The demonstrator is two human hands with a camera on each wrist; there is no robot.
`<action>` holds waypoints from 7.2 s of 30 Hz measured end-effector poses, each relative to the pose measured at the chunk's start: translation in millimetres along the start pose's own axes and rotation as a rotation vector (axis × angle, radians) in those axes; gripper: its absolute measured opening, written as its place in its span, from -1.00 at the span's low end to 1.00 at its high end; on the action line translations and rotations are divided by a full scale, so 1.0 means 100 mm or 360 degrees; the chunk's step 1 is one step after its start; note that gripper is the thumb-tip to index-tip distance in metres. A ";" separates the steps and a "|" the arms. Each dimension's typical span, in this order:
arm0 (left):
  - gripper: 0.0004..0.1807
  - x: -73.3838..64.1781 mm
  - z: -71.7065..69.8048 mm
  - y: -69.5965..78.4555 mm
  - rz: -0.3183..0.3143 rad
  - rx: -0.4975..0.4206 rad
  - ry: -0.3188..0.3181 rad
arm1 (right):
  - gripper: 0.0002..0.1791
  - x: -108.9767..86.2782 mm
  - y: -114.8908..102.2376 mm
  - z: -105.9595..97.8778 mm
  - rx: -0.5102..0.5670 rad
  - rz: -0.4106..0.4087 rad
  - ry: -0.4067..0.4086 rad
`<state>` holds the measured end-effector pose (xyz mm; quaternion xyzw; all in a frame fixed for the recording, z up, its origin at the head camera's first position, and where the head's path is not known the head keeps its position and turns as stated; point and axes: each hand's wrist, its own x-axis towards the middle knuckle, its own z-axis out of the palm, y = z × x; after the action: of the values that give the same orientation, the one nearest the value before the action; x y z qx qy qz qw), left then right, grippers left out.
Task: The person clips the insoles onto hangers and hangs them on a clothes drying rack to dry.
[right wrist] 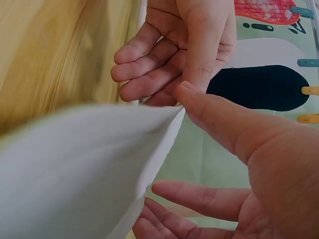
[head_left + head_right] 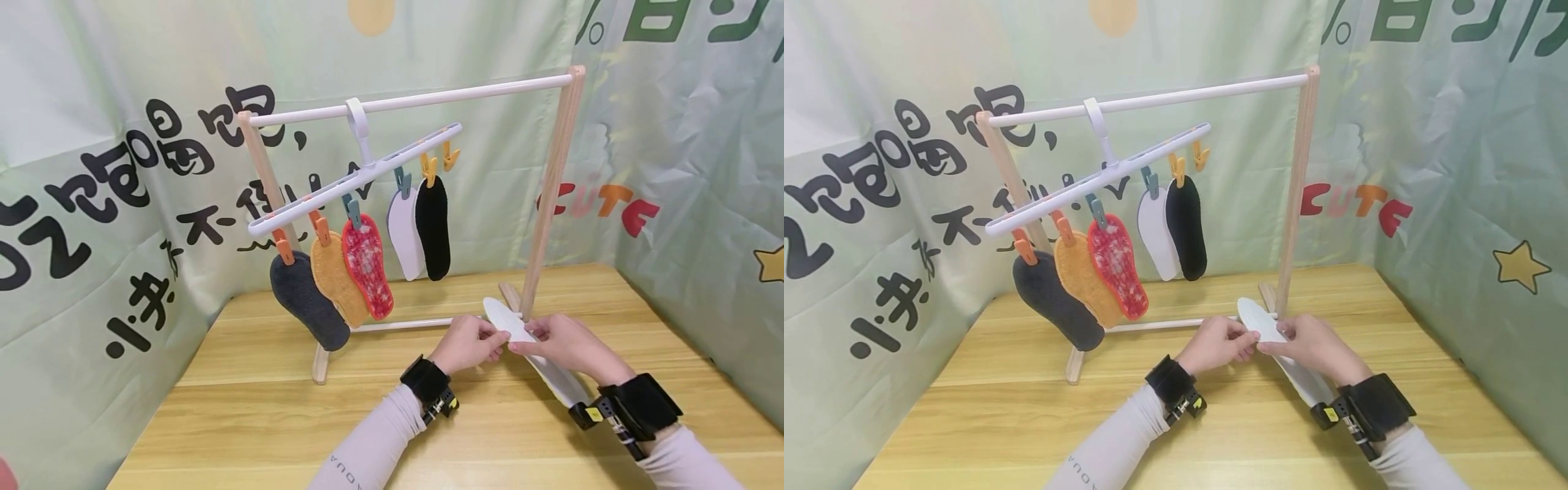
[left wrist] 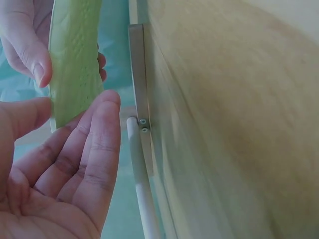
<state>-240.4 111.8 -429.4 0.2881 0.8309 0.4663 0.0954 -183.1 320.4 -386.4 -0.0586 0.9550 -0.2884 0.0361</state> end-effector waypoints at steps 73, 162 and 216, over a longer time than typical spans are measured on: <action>-0.85 0.11 -0.54 0.06 0.0069 -0.0271 0.0426 | -0.62 0.45 -0.30 -0.13 0.0436 -0.0193 0.0413; -0.85 0.25 -1.02 0.09 0.0075 -0.0155 0.0592 | -0.21 1.66 -1.71 -1.23 0.1040 -0.0246 0.0368; -0.84 0.18 -0.92 0.22 0.0364 -0.0016 0.0499 | -0.53 1.05 -1.24 -1.15 0.1009 -0.0675 0.0746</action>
<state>-285.9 64.3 -358.5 0.3041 0.7951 0.5174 -0.0874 -287.8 266.2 -225.7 -0.1721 0.7687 -0.5735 -0.2250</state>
